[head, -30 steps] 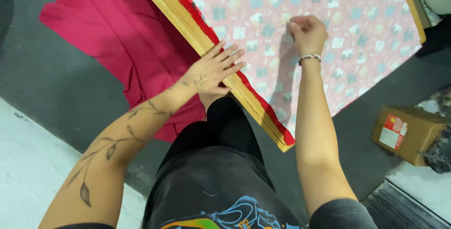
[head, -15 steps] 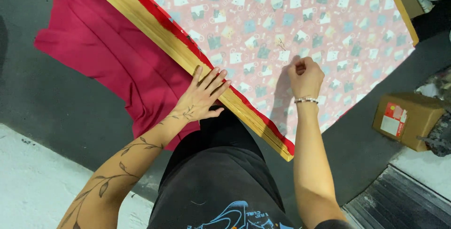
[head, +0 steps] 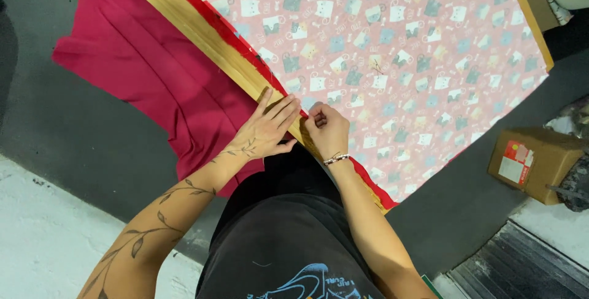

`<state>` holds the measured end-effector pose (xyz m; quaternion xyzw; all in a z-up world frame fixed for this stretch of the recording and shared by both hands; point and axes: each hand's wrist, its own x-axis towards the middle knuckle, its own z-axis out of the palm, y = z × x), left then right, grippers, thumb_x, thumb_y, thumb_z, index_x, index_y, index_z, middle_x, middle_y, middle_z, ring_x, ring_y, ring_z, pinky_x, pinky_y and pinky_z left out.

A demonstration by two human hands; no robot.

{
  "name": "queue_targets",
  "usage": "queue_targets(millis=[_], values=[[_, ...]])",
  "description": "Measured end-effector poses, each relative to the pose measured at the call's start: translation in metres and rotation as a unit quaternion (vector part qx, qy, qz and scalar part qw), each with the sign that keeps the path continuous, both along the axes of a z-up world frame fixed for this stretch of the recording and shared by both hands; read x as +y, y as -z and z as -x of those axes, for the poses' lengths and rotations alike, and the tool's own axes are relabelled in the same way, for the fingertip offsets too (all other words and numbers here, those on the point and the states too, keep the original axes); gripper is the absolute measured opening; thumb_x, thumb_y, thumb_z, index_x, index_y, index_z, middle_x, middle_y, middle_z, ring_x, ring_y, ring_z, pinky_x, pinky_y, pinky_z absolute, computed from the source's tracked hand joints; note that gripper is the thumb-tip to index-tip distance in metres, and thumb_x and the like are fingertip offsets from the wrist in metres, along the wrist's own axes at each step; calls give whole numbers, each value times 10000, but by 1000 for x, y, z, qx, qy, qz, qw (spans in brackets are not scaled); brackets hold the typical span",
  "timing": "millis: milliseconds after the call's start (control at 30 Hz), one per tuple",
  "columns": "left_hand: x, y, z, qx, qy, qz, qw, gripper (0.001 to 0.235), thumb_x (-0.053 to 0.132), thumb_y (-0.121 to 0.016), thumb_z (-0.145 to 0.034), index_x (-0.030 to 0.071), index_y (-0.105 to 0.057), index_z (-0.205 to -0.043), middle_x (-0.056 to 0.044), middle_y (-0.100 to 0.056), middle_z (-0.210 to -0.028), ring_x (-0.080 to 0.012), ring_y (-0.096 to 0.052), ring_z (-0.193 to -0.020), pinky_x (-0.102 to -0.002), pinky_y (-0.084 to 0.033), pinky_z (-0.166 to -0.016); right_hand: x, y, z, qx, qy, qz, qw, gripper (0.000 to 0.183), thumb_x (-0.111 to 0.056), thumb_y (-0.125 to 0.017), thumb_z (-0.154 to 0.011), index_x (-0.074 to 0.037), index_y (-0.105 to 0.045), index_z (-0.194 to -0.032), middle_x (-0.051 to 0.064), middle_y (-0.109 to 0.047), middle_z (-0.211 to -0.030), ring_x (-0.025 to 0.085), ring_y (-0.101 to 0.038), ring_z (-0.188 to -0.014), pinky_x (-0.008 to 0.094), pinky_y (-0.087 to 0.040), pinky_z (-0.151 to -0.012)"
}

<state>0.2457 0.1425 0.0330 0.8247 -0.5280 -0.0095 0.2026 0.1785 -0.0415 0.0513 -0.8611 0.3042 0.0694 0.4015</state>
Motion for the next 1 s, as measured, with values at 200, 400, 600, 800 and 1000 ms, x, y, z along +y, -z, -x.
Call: queue_targets(millis=[200,400,600,800,1000], values=[[-3,-1,-1,3,-59,41,997,738,471,-661,-861,-12,-578,-1413,-184,-552,-1459,-306,-469,-1443,-551,-237,-1267,1,-2,-5,25,-34,32,999,46,-137,-739,-771,-148,-696,-781,61,-666,-666,238,-709,-657,364,-596,-615],[-9,6,0,24,-72,99,992,621,343,-716,-802,-38,-655,-1288,-177,-630,-1329,-307,-568,-1344,-451,-356,-1236,2,-2,-15,46,-25,12,999,35,-185,-767,-783,-205,-741,-796,20,-723,-720,209,-746,-728,329,-601,-675],[-8,-5,-7,54,-78,150,984,510,199,-710,-775,-52,-683,-1219,-174,-659,-1248,-318,-634,-1238,-440,-448,-1141,1,3,-9,54,27,-35,998,28,-164,-768,-844,-187,-773,-860,31,-731,-800,213,-747,-788,334,-591,-741],[-12,-9,-9,100,-95,197,971,429,41,-654,-763,-69,-705,-1175,-178,-655,-1205,-351,-639,-1202,-462,-504,-1054,1,12,-9,87,40,-23,995,40,-197,-789,-855,-229,-773,-874,-24,-738,-829,177,-750,-819,325,-600,-773],[-10,-3,-2,124,-114,242,955,404,-72,-604,-790,-122,-691,-1182,-228,-643,-1287,-395,-619,-1255,-462,-521,-1049,1,4,-16,105,66,-44,991,81,-227,-830,-831,-244,-764,-873,-75,-751,-798,129,-762,-800,280,-603,-766]])
